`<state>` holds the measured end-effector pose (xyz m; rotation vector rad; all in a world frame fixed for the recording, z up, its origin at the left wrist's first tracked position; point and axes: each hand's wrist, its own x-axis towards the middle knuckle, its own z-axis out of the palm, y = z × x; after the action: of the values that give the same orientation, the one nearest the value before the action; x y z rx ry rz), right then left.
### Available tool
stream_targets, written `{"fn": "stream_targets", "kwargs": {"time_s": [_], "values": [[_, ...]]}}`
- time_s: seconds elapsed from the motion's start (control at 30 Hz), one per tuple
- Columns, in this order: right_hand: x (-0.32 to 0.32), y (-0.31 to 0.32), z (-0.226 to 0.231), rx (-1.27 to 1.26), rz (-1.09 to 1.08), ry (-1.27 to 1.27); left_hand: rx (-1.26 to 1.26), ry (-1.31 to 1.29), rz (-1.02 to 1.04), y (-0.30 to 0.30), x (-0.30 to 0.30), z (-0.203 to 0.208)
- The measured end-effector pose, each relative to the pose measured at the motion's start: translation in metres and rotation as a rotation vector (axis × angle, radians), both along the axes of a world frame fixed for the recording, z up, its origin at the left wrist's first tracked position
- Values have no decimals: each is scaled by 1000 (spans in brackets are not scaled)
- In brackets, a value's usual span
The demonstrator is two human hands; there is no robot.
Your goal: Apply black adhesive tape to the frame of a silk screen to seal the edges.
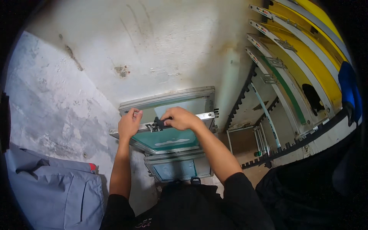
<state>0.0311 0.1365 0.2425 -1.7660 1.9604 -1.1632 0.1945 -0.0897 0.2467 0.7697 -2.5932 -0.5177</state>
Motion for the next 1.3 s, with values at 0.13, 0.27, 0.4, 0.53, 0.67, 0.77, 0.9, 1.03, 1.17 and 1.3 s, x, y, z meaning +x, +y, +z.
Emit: {"fn": "stream_targets", "kwargs": {"time_s": [0.13, 0.27, 0.4, 0.53, 0.67, 0.77, 0.9, 1.03, 1.17, 1.3], "values": [[-6, -48, -3, 178, 107, -279, -5, -6, 7, 3, 1, 0], [9, -88, 1, 300, 215, -341, -17, -29, 24, 0, 2, 0], [13, -100, -3, 338, 294, -422, -29, -16, 42, -3, 5, -2], [-14, -71, -1, 349, 247, -365, 18, 2, 44, -5, 3, -3], [-26, -20, 2, 291, 148, -399, 19, -10, 56, -3, 1, -2], [-15, -6, 4, 110, 22, -408, 34, -8, 64, -3, -1, -1], [24, -25, 2, -153, 5, -189, 30, -28, 67, -4, -6, -1], [57, -38, -3, -134, -213, 39, 13, 8, 48, -5, -7, 0], [65, -40, -10, -302, -235, 117, 30, 23, 69, -5, -2, -1], [61, -38, -17, -388, -228, 1, 44, 40, 74, -4, -2, -1]]}}
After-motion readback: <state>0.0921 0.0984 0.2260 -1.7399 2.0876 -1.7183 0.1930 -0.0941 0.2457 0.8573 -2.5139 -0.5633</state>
